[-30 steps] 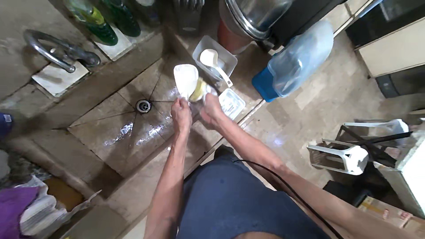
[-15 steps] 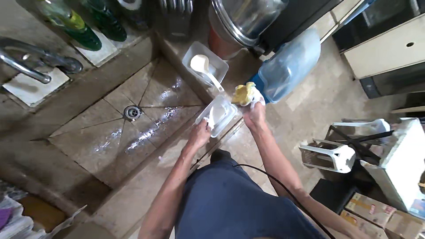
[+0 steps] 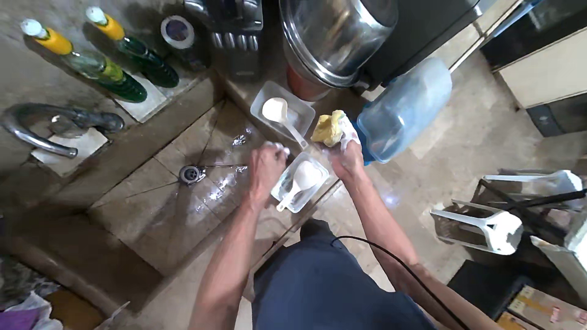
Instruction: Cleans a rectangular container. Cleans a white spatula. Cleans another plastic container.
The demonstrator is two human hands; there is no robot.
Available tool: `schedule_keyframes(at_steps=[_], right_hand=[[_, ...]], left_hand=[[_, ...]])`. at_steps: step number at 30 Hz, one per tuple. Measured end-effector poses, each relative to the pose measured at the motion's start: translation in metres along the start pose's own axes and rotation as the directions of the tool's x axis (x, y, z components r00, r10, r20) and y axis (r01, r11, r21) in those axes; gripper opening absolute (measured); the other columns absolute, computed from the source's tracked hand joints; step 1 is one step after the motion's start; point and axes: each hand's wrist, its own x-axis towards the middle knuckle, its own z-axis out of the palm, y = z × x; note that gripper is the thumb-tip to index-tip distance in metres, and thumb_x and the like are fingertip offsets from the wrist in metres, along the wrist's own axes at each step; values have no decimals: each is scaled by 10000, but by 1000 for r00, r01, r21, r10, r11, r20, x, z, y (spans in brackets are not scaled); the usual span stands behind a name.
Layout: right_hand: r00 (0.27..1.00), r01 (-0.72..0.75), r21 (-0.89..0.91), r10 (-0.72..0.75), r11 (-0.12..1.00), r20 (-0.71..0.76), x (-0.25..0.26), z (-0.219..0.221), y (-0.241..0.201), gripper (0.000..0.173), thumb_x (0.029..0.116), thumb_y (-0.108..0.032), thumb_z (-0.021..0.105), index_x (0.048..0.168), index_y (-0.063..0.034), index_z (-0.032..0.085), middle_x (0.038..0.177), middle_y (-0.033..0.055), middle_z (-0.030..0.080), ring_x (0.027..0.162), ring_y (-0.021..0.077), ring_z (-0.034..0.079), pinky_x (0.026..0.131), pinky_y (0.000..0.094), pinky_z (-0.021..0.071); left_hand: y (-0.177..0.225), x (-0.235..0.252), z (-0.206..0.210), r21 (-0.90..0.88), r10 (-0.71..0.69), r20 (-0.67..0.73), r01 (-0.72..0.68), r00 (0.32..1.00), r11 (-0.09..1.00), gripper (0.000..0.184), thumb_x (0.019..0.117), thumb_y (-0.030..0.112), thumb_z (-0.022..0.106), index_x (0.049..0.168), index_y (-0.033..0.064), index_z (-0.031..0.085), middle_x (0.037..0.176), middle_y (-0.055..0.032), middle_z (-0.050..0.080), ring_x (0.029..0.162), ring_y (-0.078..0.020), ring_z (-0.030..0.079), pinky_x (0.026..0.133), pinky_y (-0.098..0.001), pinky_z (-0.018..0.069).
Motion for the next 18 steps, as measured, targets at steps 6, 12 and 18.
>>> schedule_keyframes(at_steps=[6,12,18], right_hand=[[980,-189,118,180,975,90,-11,-1,8,312,1070,-235,370,1274,-97,561,1134,91,658,988,207,662,825,387,583],[962,-259,85,249,962,111,-24,-21,6,291,1052,-238,449,1296,-146,579,1187,46,655,1049,168,655,885,362,577],[998,-14,-151,23,988,60,-3,-16,-5,314,1014,-119,551,1320,-51,566,1151,71,670,1036,171,654,898,386,571]], left_hand=[[5,141,-18,262,-132,17,123,991,957,282,964,154,614,1188,1,692,1193,-280,670,1162,-477,628,969,-663,495],[16,173,-6,452,-212,130,133,968,882,207,941,44,600,1098,-62,683,1193,-311,653,1156,-494,624,933,-669,504],[13,155,-42,444,-124,39,94,991,891,232,943,119,596,1106,-6,705,1166,-297,672,1135,-505,626,906,-703,477]])
